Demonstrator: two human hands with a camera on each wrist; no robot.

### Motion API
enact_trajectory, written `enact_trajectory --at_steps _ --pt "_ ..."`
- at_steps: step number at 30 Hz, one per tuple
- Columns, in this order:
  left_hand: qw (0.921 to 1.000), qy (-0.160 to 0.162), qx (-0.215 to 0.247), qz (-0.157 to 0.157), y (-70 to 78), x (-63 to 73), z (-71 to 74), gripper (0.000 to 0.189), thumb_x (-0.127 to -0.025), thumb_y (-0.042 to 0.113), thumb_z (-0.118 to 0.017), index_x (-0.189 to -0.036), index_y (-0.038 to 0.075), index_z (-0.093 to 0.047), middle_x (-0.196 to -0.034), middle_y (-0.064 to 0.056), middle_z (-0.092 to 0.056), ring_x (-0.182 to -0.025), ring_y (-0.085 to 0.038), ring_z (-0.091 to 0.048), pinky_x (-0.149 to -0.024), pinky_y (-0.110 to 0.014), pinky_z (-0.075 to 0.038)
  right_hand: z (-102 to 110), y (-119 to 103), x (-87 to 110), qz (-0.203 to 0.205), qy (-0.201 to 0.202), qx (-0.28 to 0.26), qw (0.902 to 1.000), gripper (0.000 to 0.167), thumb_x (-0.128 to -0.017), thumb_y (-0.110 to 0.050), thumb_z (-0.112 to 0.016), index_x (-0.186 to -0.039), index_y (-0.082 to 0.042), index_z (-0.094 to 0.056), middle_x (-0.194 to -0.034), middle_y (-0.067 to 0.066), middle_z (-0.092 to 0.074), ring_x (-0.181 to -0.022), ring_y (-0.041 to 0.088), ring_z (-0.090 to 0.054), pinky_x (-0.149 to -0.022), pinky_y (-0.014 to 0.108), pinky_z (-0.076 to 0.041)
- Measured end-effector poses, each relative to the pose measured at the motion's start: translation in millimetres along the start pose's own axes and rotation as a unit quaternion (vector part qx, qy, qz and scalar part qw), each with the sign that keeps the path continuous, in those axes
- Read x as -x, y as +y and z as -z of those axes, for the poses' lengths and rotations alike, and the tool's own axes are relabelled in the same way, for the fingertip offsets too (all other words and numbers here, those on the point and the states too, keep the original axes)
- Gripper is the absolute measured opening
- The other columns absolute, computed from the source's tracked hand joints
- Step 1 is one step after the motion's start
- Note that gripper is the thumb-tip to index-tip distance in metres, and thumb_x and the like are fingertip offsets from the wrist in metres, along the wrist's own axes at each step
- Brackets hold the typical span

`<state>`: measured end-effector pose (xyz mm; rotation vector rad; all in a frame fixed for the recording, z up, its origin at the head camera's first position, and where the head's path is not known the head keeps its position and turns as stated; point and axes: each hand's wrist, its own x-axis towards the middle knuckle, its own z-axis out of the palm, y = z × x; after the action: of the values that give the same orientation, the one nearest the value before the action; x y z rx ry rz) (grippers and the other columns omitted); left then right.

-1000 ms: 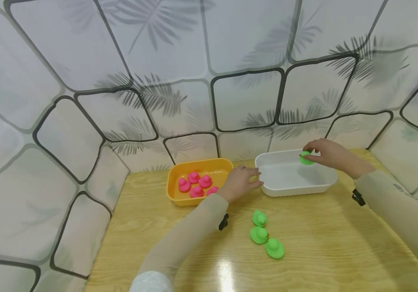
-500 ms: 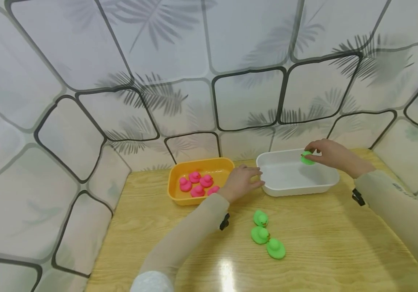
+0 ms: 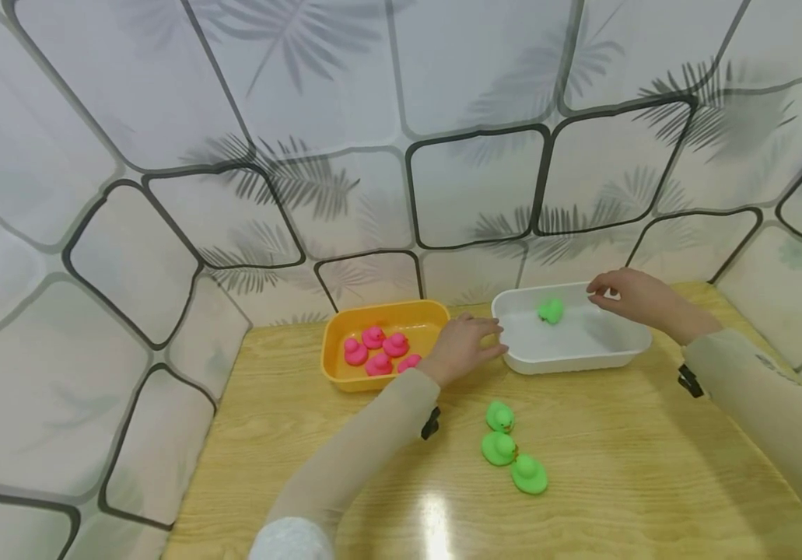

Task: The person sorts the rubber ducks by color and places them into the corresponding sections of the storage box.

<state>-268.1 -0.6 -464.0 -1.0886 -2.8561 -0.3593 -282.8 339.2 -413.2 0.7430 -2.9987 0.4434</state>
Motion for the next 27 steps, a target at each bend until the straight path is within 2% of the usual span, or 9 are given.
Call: enact_trajectory --at_steps 5,11,16,27 --pt "1.0000 0.000 -0.002 -0.003 -0.2 -0.8 0.4 0.042 -0.102 0.046 -0.065 -0.134 0.019 -0.072 -0.143 0.002 -0.065 -0.127 -0.024 -0.061 -0.105 -0.037 -0.050 -0.8 -2.2 4.6 0.011 0.010 -0.006 0.9999 0.021 -0.100 -0.011 -0.069 -0.114 0.005 -0.073 -0.101 0.013 -0.074 -0.091 0.031 -0.068 -0.081 0.054 -0.056" --pt "1.0000 -0.006 -0.002 -0.004 -1.4 -2.1 -2.2 0.042 -0.103 0.045 -0.064 -0.135 0.019 -0.071 -0.145 0.001 -0.064 -0.133 -0.024 -0.059 -0.118 -0.040 -0.039 -6.2 -4.2 11.3 0.015 0.019 0.001 0.9997 0.022 -0.100 -0.013 -0.070 -0.116 0.002 -0.073 -0.104 0.011 -0.073 -0.093 0.028 -0.068 -0.082 0.051 -0.056" --pt "1.0000 -0.003 0.000 -0.004 -1.6 -2.0 -3.0 0.042 -0.103 0.045 -0.064 -0.135 0.019 -0.071 -0.144 0.002 -0.064 -0.131 -0.024 -0.060 -0.116 -0.039 -0.042 -9.1 -10.8 19.2 0.019 0.030 -0.008 0.9993 0.023 -0.100 -0.013 -0.071 -0.118 0.000 -0.073 -0.106 0.010 -0.073 -0.094 0.027 -0.067 -0.082 0.050 -0.056" --pt "1.0000 -0.005 0.005 -0.002 1.6 0.7 1.4 0.043 -0.103 0.046 -0.063 -0.136 0.019 -0.071 -0.144 0.001 -0.064 -0.132 -0.024 -0.059 -0.117 -0.040 -0.040 -12.4 -32.1 35.0 0.076 0.073 -0.004 0.9944 0.019 -0.094 -0.009 -0.077 -0.113 -0.004 -0.075 -0.104 0.005 -0.074 -0.090 0.024 -0.068 -0.077 0.045 -0.057"
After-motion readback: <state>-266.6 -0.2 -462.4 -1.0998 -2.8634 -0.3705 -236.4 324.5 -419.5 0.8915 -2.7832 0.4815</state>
